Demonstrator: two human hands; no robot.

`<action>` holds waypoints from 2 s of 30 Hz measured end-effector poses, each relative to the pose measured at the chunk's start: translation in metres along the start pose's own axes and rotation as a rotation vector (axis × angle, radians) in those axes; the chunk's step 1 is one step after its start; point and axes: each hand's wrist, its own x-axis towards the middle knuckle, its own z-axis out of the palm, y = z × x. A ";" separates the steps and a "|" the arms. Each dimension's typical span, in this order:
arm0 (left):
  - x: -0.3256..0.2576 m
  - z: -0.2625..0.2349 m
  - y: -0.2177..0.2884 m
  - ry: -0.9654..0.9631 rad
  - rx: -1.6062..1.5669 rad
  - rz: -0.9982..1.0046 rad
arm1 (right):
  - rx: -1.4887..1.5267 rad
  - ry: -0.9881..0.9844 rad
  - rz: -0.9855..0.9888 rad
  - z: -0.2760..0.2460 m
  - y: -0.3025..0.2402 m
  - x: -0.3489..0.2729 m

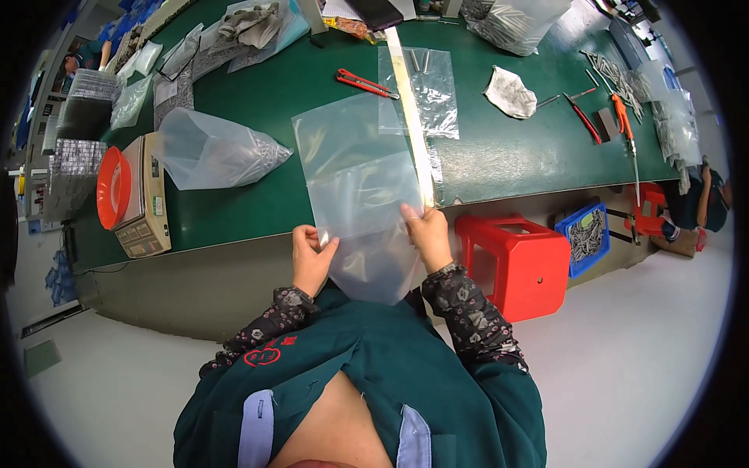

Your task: Weighing small metal pins on a digital scale and packing them into plastic bags sealed with a stapler.

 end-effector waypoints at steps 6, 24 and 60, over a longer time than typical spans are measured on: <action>0.019 -0.005 0.007 -0.168 -0.676 -0.503 | -0.104 -0.158 0.115 0.000 -0.009 0.004; 0.013 -0.008 0.020 0.022 -0.545 -0.491 | -0.177 -0.043 -0.007 0.023 0.034 0.021; -0.056 -0.162 0.075 0.637 -0.032 0.934 | -0.063 0.084 -1.362 0.043 -0.058 -0.126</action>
